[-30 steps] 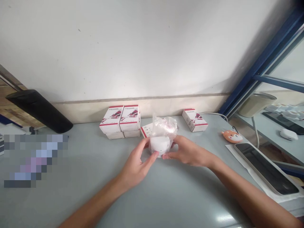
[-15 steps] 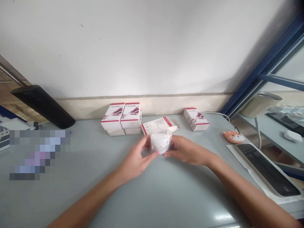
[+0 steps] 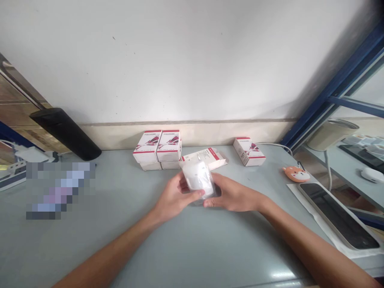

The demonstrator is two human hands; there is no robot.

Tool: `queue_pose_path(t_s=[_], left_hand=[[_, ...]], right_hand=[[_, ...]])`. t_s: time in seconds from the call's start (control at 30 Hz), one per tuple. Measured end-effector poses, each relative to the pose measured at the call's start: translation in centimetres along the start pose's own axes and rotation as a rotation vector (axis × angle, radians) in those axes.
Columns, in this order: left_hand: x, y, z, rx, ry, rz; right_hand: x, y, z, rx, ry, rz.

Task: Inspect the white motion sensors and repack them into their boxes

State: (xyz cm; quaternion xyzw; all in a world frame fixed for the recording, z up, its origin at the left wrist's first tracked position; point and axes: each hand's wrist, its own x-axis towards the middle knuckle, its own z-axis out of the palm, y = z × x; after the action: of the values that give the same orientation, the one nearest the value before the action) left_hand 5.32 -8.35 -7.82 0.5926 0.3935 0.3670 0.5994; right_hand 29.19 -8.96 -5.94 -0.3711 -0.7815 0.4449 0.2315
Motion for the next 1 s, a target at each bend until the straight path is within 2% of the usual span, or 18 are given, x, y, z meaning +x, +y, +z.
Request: queue_pose_path(t_s=[0.1, 0.2, 0.37, 0.47, 0.6, 0.67, 0.8, 0.9, 1.0], left_hand=[[0.2, 0.7, -0.3, -0.220, 0.029, 0.025], [0.1, 1.0, -0.3, -0.368, -0.013, 0.010], [-0.1, 1.0, -0.2, -0.571, -0.005, -0.037], [0.0, 1.1, -0.4, -0.617, 0.027, -0.041], [-0.1, 1.5, -0.2, -0.552, 0.039, -0.011], [-0.2, 1.7, -0.1, -0.508, 0.028, -0.006], [-0.3, 1.6, 0.0, -0.463, 0.037, 0.005], [-0.3, 1.5, -0.3, -0.369, 0.077, 0.035], [-0.3, 1.2, -0.8, -0.130, 0.125, 0.087]], right_hand=[[0.2, -0.5, -0.4, 0.144, 0.148, 0.043], [0.3, -0.5, -0.7, 0.131, 0.288, 0.033], [0.3, -0.2, -0.4, 0.229, 0.447, 0.023], [0.2, -0.4, 0.1, 0.372, 0.459, 0.041], [0.3, -1.0, 1.5, 0.543, 0.324, 0.049], [0.6, -1.2, 2.4, 0.560, 0.365, 0.046], [1.2, -1.1, 3.1, 0.616, 0.536, 0.042], [1.2, -1.0, 2.4, 0.730, 0.563, 0.076], [0.9, -0.7, 1.2, 0.900, 0.538, 0.157]])
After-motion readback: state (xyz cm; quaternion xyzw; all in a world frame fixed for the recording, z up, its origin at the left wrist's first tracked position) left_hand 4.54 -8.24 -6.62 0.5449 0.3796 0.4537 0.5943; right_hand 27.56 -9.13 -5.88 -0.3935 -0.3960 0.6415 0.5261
